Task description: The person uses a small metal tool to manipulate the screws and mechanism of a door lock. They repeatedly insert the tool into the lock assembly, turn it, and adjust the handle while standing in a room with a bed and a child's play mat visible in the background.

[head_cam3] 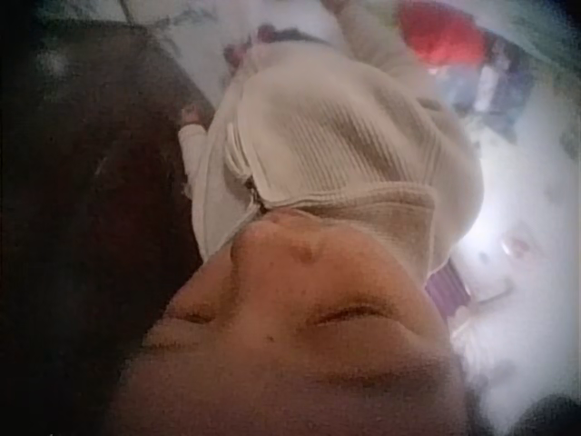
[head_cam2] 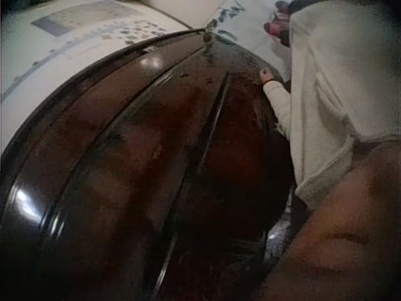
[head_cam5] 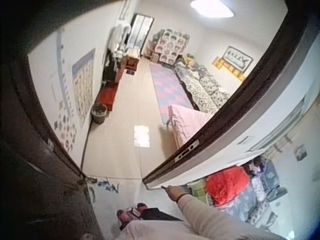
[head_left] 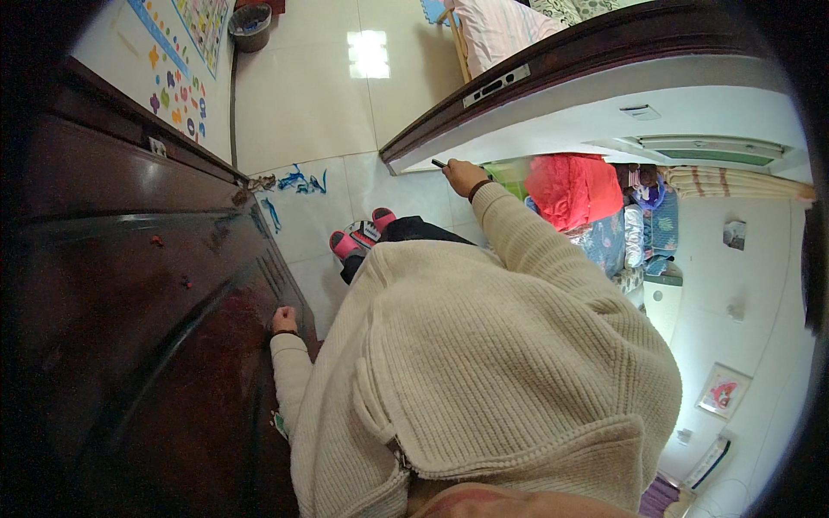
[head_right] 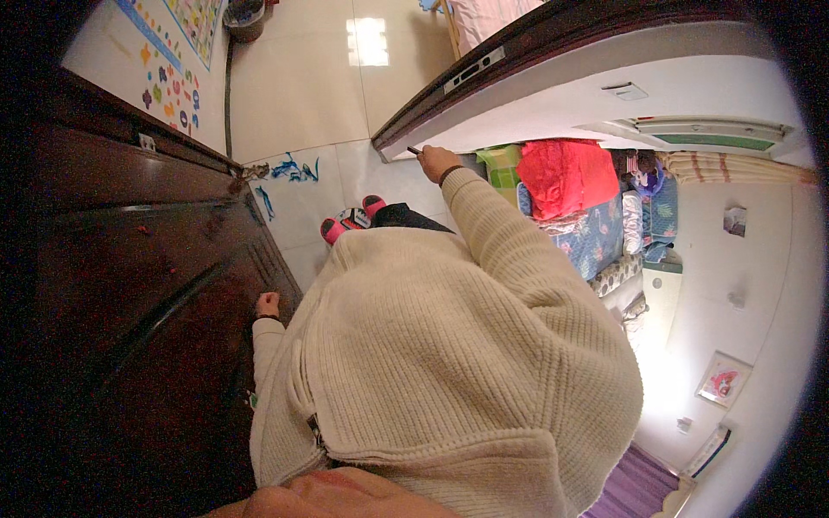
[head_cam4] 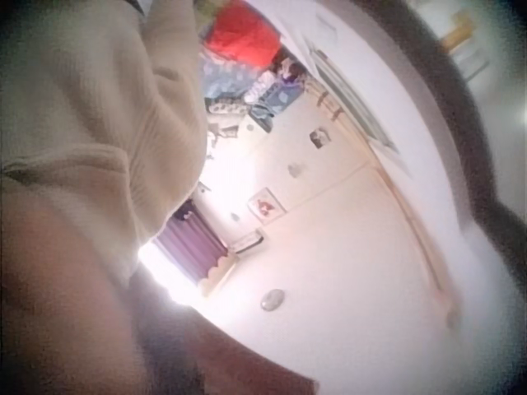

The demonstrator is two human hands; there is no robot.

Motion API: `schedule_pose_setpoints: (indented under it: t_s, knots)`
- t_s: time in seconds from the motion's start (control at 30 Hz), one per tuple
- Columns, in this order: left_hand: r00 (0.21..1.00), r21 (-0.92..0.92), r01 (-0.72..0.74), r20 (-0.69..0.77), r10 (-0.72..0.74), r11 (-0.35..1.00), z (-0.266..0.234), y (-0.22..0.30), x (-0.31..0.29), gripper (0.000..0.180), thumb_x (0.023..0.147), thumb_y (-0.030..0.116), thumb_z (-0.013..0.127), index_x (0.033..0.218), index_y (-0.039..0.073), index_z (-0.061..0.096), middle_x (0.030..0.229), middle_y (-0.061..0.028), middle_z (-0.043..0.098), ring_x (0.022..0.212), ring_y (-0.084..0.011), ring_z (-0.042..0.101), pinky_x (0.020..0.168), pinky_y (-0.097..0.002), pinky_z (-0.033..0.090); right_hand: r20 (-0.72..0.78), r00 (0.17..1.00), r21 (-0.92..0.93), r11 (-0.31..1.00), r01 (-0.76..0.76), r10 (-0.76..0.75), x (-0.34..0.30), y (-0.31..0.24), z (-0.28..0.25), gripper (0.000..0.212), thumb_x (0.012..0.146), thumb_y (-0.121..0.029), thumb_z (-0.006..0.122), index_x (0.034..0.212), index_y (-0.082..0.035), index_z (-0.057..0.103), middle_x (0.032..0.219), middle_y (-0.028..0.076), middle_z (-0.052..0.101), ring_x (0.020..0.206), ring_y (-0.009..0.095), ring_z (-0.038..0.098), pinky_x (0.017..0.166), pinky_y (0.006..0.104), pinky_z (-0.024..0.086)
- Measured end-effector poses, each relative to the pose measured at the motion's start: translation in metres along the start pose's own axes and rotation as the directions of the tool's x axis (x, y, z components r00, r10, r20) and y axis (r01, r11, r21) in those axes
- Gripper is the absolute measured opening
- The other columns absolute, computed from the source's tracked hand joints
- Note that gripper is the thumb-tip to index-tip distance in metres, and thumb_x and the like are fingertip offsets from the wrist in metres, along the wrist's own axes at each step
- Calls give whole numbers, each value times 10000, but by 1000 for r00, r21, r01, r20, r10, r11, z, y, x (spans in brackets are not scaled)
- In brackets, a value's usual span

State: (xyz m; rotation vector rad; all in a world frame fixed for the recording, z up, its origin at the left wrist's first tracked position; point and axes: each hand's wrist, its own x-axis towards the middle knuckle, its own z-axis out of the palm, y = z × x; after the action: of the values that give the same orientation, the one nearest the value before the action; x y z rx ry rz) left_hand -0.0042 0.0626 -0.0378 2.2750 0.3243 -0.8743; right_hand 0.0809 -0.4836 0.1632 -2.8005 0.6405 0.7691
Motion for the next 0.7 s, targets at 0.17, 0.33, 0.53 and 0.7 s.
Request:
schedule_pose_setpoints:
  t_s: [0.17,0.33,0.53,0.7]
  knots:
    - [999,-122,35,-21,-38,992,-10,-23,3,232,876,246,555,941,29,606,876,-114,628,816,-262,590,758,-393,471,14,1000,-36,999,21,-21,-3,1,-2,333,919,-320,432,982,-14,548,910,226,621,858,390,593,751,465,462]
    - [995,-110,101,23,-99,989,-23,-43,11,265,854,267,587,968,30,618,899,-105,634,839,-244,591,779,-373,465,48,999,-43,999,11,-9,-4,5,3,354,910,-350,431,988,-30,560,951,211,627,899,372,601,770,468,470]
    - [994,-213,98,-36,-108,972,-36,-45,14,288,875,256,586,1058,34,601,1042,-94,624,961,-239,582,835,-378,456,100,991,-130,986,100,-88,3,12,13,445,893,-440,430,971,-41,610,936,208,633,878,370,606,769,460,468]
    - [935,-129,335,168,-312,933,-68,-37,-2,404,866,336,594,1137,38,580,1070,-79,620,1004,-228,566,869,-359,437,268,946,-160,959,232,-184,2,5,9,505,906,-432,402,879,18,630,885,249,620,874,403,587,782,470,435]
